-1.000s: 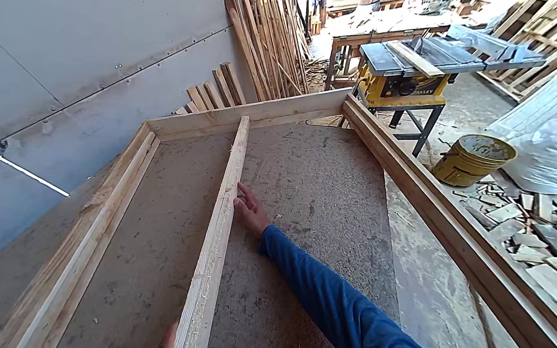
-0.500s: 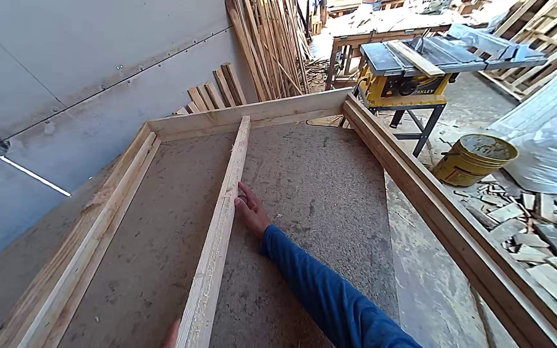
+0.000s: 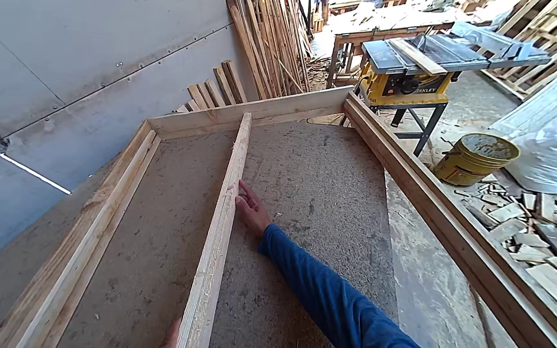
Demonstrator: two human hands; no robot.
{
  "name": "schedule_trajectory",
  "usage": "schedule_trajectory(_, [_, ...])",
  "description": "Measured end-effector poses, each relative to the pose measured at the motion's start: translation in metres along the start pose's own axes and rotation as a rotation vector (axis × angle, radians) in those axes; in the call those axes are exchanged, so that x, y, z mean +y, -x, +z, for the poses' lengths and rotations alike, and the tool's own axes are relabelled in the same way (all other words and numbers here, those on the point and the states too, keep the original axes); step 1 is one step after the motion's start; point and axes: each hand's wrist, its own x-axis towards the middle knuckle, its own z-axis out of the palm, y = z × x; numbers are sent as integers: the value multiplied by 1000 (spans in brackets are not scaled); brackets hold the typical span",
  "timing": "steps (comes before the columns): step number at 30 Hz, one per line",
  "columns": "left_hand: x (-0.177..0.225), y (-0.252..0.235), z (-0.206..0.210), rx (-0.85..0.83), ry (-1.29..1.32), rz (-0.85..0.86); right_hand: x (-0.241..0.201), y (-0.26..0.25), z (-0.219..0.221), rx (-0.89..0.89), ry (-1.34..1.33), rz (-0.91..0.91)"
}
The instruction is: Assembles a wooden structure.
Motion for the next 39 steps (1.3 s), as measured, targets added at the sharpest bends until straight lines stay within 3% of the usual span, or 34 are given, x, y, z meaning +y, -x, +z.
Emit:
schedule_trajectory(17, [9,5,6,55,13,-59,0,0,-1,8,10,-14])
schedule_trajectory(23, [23,7,12,-9,0,-85,-2,3,-2,16,-62,-5])
schedule_trajectory(39, [50,8,45,-24,81,-75,1,5,-12,178,-165,-48])
